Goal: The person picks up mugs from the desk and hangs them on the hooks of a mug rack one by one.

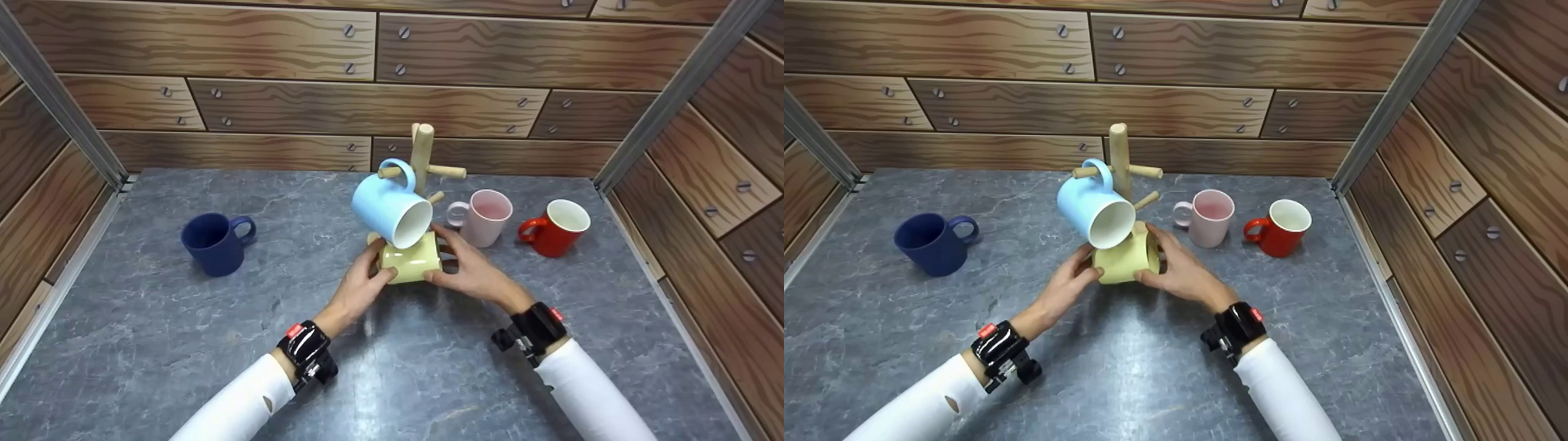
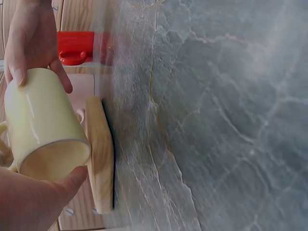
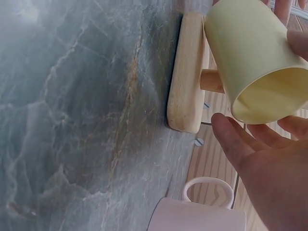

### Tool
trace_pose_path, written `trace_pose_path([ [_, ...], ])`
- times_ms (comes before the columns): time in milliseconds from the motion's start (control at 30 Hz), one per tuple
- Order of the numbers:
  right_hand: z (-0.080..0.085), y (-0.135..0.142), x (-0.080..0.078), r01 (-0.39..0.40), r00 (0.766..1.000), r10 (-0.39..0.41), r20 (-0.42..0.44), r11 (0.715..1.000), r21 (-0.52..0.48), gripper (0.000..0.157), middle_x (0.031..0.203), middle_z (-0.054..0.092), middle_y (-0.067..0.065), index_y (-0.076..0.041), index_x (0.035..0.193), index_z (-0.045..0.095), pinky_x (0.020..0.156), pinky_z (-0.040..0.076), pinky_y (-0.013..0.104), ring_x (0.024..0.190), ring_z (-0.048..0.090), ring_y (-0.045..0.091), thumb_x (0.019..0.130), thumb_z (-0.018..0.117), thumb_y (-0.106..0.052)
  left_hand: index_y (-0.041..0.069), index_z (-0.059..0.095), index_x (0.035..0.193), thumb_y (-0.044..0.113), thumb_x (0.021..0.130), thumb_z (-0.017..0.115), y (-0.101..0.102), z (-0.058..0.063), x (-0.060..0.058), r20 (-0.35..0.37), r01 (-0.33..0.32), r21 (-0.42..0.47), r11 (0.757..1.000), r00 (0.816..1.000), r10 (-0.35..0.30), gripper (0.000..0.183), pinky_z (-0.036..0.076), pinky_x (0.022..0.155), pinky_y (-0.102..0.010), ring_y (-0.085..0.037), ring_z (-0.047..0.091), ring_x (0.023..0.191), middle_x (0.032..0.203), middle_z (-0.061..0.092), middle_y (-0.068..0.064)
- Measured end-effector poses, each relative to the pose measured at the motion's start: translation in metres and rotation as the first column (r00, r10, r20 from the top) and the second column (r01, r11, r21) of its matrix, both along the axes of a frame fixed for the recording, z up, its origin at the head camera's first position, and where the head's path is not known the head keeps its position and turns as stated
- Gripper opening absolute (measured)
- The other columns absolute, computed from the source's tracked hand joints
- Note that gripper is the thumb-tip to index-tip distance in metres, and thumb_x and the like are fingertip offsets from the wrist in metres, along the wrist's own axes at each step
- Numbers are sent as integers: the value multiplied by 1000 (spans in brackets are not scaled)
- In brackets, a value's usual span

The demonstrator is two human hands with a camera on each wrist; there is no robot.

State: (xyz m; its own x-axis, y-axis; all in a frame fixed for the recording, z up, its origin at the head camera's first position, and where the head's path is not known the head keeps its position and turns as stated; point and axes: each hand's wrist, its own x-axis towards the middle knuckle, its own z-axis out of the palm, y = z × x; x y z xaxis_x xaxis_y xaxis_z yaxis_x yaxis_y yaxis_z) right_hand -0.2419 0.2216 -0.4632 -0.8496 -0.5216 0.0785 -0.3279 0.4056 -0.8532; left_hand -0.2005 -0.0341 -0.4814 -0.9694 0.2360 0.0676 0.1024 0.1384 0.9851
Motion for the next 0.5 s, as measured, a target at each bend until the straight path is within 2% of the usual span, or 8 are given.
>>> trace_pose_path([
  [267, 4, 5, 4, 20, 1000, -20, -20, 1000, -9, 93, 166, 30, 18, -5, 163, 25, 108, 46, 60, 142, 43, 44, 91, 80, -24, 6, 36, 159, 25, 96, 63, -8, 5, -1, -27, -37, 4, 999, 999, 37, 71, 40, 116, -53, -38, 40, 145, 163, 34, -20],
  [500, 18, 16, 7, 85, 993, -85, -76, 996, -10, 86, 164, 35, 19, -5, 162, 27, 114, 40, 59, 146, 40, 41, 95, 76, -22, 9, 32, 160, 23, 93, 64, -24, 16, -5, -51, -144, 32, 989, 988, 146, 75, 25, 122, -60, -31, 24, 154, 167, 27, -11],
])
